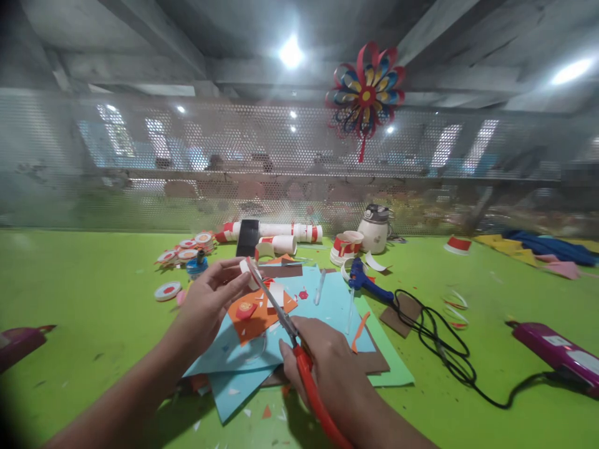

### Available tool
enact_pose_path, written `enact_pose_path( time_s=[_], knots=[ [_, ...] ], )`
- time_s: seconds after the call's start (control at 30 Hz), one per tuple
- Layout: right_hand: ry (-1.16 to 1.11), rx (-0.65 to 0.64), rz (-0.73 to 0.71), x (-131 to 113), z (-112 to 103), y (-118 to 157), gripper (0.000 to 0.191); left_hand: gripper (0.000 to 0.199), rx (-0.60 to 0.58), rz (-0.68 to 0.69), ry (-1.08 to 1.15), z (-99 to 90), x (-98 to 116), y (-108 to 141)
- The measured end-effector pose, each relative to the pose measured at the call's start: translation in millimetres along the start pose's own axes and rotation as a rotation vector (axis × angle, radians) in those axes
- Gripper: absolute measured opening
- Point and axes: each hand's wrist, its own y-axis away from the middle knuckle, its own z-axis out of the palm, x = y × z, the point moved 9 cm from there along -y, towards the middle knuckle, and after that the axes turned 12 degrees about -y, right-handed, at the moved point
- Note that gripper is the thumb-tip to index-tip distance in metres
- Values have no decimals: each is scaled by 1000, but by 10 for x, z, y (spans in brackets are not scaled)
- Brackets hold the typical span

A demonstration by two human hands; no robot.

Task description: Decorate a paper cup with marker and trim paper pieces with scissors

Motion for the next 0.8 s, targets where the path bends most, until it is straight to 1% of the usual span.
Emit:
enact_pose_path(
  time_s=[0.1,0.2,0.3,0.43,0.7,0.8],
  knots=[
    [-7,3,2,-22,-18,-8,15,33,26,6,-26,-3,-11,6],
    [-25,-11,12,-24,-20,-14,16,32,27,24,-35,-7,4,-1],
    [-26,-27,3,-22,-14,-8,15,32,65,32,-36,-68,17,-22],
    [21,-37,-5,-13,-4,4,13,36,119,9,-24,-139,15,-44],
    [35,29,-15,-54,-63,23,13,37,79,63,-67,-42,89,15],
    [24,24,-4,-37,-51,33,13,35,84,83,-73,-34,114,31]
  ],
)
